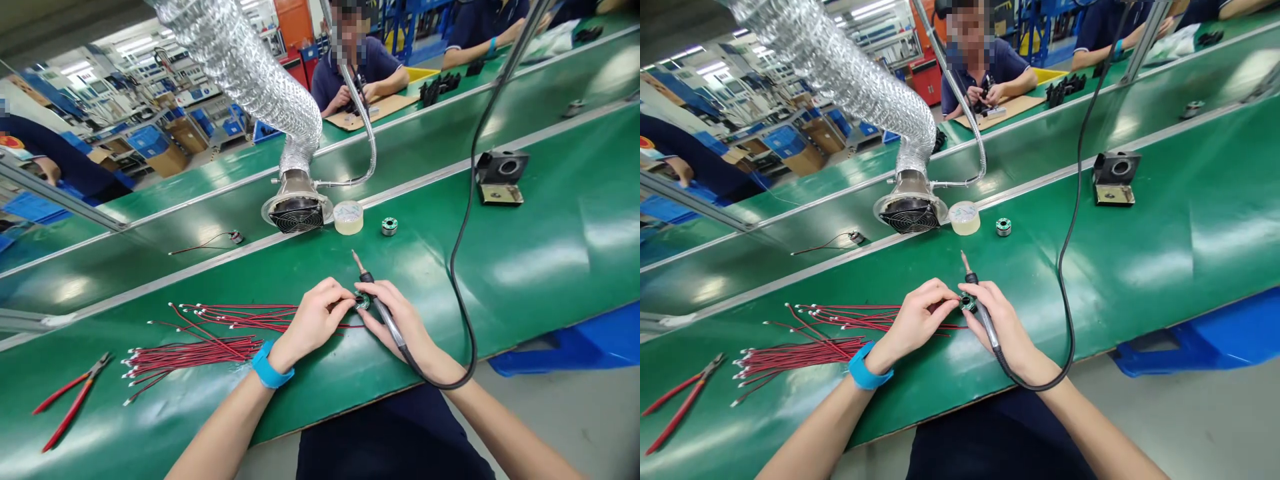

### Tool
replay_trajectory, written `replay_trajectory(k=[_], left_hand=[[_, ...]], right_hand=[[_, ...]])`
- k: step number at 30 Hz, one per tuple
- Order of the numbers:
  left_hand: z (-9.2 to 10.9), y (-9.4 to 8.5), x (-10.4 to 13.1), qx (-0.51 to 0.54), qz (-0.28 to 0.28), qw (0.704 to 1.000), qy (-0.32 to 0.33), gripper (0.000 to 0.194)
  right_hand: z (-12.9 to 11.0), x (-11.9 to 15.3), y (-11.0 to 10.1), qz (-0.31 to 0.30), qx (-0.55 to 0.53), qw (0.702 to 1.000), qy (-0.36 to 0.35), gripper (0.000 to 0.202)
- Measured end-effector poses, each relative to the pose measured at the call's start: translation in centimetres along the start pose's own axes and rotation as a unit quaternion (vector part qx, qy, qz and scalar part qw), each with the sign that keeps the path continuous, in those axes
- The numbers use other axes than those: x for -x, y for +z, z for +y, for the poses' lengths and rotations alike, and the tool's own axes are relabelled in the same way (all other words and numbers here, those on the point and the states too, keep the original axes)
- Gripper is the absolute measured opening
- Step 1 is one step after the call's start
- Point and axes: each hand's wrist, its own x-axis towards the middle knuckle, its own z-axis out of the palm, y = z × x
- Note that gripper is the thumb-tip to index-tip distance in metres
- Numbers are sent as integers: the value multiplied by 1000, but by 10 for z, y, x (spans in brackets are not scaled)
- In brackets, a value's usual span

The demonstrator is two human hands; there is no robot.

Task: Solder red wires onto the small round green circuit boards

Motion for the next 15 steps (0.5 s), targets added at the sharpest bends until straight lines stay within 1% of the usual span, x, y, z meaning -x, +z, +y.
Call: replay_trajectory(k=[3, 5, 10, 13, 15], left_hand=[[-1, 0, 1, 20, 5, 1000, -16, 15], [-2, 1, 1, 42, 13, 999, -30, 13], [1, 4, -4, 74, 17, 995, -65, 11], [1, 8, -6, 76, 27, 995, -61, 13], [1, 11, -6, 69, 29, 996, -52, 13]], right_hand=[[1, -1, 1, -26, -28, 999, -1, 47], [1, -2, 2, -32, -35, 999, 5, 49], [1, -2, 8, -9, -42, 999, 16, 50], [-2, -4, 10, -17, -59, 998, 17, 49], [-4, -4, 8, -11, -65, 998, 17, 48]])
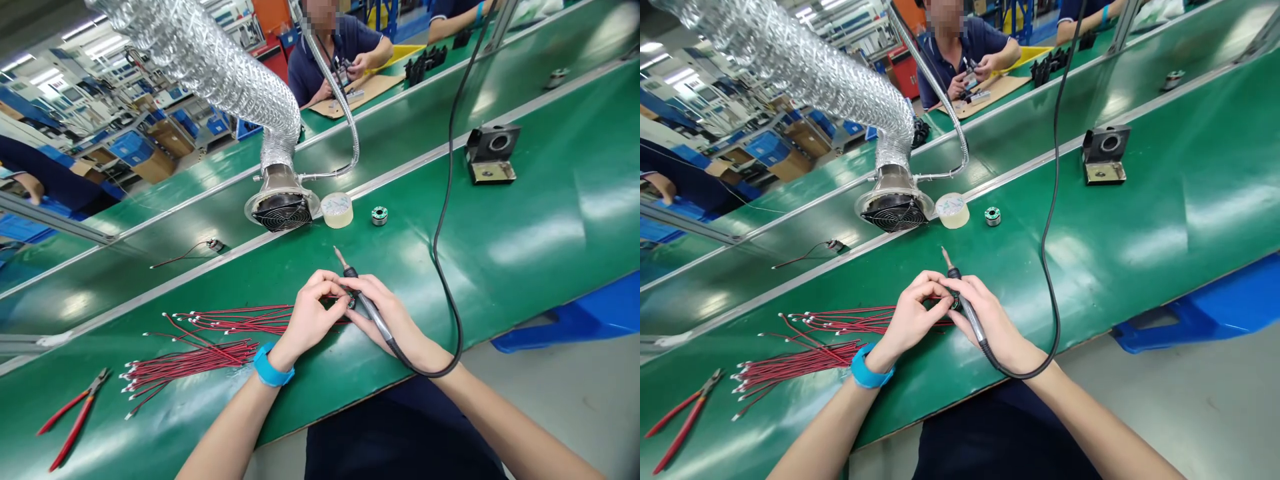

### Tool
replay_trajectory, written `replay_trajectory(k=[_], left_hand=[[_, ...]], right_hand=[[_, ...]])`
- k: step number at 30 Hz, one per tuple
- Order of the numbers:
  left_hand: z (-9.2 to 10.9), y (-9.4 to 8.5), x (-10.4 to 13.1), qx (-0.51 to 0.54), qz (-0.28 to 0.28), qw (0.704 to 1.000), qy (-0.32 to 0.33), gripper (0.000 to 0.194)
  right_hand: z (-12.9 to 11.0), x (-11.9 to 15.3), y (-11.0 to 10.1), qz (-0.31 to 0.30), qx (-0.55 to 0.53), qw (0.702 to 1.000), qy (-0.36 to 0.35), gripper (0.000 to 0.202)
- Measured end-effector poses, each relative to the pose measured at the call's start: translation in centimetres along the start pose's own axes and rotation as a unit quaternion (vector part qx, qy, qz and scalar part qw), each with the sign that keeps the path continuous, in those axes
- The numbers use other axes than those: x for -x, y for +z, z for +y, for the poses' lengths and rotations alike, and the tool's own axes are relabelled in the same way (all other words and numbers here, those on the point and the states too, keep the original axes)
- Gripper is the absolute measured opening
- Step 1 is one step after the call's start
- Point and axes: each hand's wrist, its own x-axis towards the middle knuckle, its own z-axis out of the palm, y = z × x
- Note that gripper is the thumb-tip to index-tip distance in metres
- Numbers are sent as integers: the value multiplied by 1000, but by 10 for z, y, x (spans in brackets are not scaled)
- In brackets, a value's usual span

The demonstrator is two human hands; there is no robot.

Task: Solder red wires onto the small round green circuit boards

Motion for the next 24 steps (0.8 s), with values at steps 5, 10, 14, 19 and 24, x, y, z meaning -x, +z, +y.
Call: replay_trajectory(k=[5, 10, 14, 19, 24], left_hand=[[-3, 3, 1, -11, 0, 1000, 10, 14], [-4, 2, 1, -12, 2, 1000, 2, 14], [-4, 2, 1, -16, -1, 1000, -1, 13], [-4, 3, 1, -12, 1, 1000, 0, 14], [-4, 4, 1, -12, 9, 1000, 1, 14]], right_hand=[[-9, 12, -15, 129, 24, 990, 45, 30], [-13, 33, -25, 257, -31, 965, 51, 21], [-12, 38, -24, 238, -32, 970, 34, 23], [-13, 33, -23, 214, -16, 976, 28, 23], [-14, 32, -23, 214, -10, 976, 26, 22]])
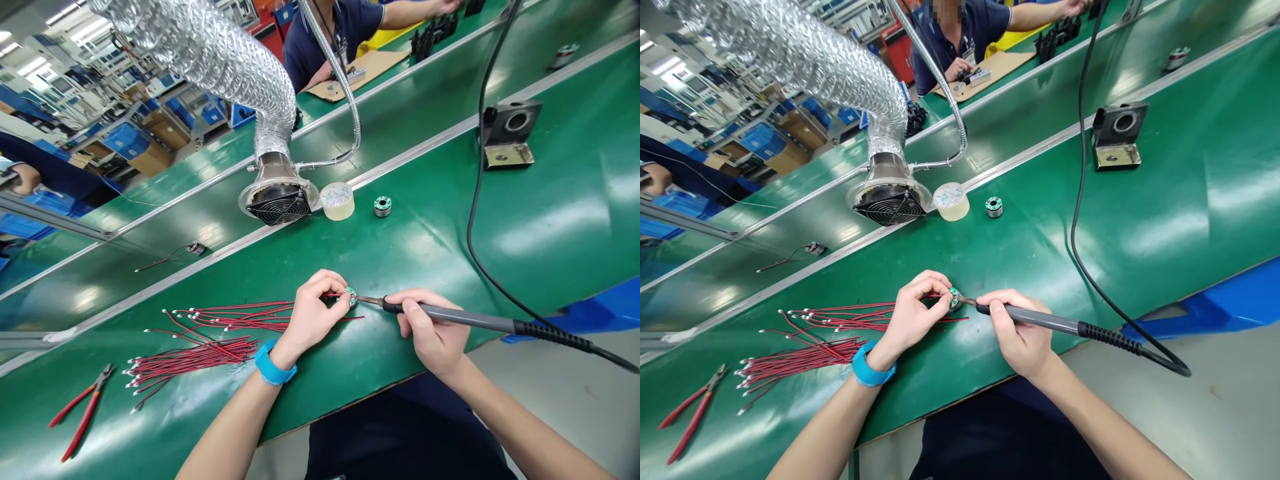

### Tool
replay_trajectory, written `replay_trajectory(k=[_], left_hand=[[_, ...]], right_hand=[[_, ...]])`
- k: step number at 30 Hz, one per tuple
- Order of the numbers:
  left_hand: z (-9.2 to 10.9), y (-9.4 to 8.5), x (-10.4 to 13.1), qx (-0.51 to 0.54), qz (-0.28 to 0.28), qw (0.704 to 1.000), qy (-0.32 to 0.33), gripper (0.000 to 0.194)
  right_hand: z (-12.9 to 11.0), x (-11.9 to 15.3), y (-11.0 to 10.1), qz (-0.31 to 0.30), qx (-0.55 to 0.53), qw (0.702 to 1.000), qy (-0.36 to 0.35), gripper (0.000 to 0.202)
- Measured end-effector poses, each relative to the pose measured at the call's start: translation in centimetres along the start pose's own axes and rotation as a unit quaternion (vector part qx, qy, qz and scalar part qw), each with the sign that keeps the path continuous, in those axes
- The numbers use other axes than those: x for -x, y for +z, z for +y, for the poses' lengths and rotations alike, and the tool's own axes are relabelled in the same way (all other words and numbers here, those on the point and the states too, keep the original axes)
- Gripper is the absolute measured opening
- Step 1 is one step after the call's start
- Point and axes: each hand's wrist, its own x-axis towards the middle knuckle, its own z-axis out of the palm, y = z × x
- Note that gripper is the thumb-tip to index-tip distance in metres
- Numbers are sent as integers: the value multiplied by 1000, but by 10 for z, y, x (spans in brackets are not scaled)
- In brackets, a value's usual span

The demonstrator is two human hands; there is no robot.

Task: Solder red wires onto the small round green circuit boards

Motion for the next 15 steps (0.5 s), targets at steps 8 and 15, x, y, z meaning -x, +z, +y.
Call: replay_trajectory(k=[8, 15], left_hand=[[0, 1, 1, -3, 5, 1000, 4, 13], [0, 2, 2, -4, 8, 1000, 12, 13]], right_hand=[[-1, 1, 1, 0, 11, 1000, -7, 22], [-3, 1, 0, 34, -28, 999, 16, 23]])
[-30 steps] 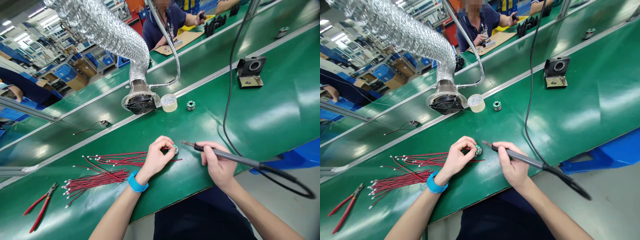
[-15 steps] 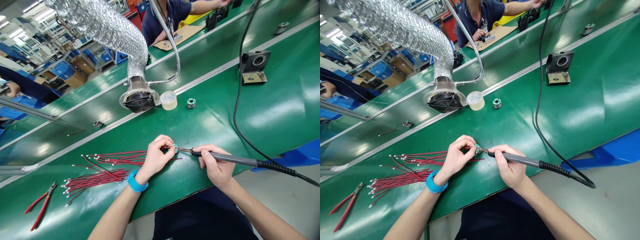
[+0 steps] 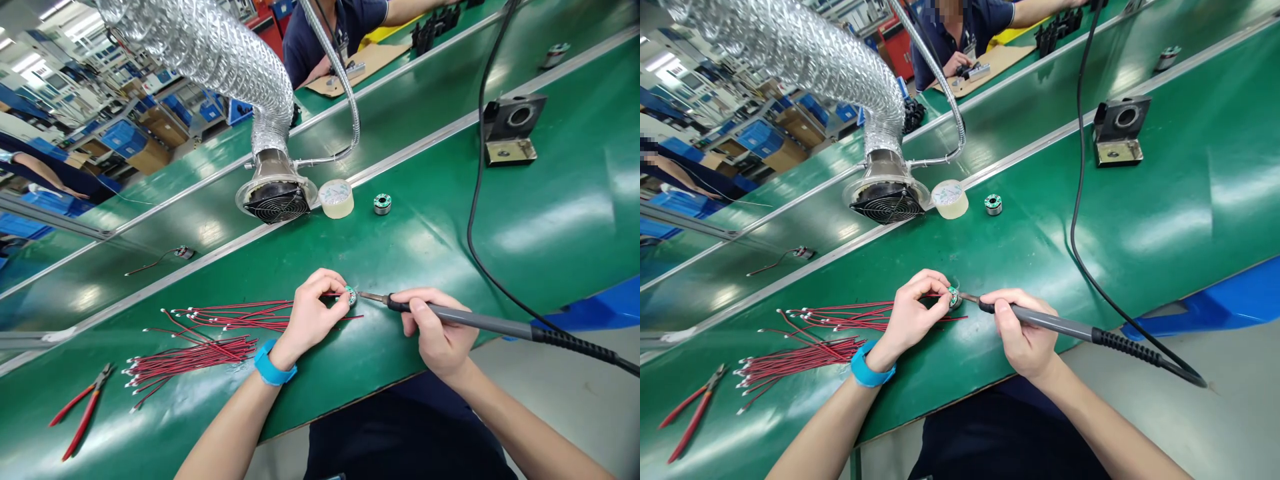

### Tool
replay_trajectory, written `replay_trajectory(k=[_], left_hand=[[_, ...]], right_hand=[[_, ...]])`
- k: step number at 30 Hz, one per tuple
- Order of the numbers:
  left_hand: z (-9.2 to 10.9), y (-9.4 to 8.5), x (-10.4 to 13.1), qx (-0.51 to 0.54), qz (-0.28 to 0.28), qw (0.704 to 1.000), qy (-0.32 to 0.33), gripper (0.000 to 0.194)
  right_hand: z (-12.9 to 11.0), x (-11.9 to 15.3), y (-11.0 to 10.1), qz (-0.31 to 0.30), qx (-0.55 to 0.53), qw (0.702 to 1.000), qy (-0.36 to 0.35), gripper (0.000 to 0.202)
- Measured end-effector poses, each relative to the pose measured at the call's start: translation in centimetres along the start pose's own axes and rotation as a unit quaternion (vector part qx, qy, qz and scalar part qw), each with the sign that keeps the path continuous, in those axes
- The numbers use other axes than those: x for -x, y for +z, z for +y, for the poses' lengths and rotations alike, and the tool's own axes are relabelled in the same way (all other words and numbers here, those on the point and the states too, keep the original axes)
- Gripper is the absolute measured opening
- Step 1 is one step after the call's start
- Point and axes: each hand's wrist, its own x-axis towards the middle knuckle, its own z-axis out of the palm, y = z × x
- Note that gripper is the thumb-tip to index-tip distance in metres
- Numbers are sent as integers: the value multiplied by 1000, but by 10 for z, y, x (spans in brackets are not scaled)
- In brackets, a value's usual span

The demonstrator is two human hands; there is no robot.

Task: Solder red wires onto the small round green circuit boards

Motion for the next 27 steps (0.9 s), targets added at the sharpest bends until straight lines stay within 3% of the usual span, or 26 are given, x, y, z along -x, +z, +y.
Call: replay_trajectory(k=[13, 21, 27], left_hand=[[0, 1, 0, -4, 11, 1000, 15, 12], [0, 7, 3, -9, 47, 999, 18, 13], [3, 11, 4, -29, 73, 997, 23, 16]], right_hand=[[3, 0, -1, -9, -1, 1000, -3, 20], [5, -3, 1, -52, 14, 998, -11, 21], [6, -2, 1, -49, 18, 999, -11, 20]])
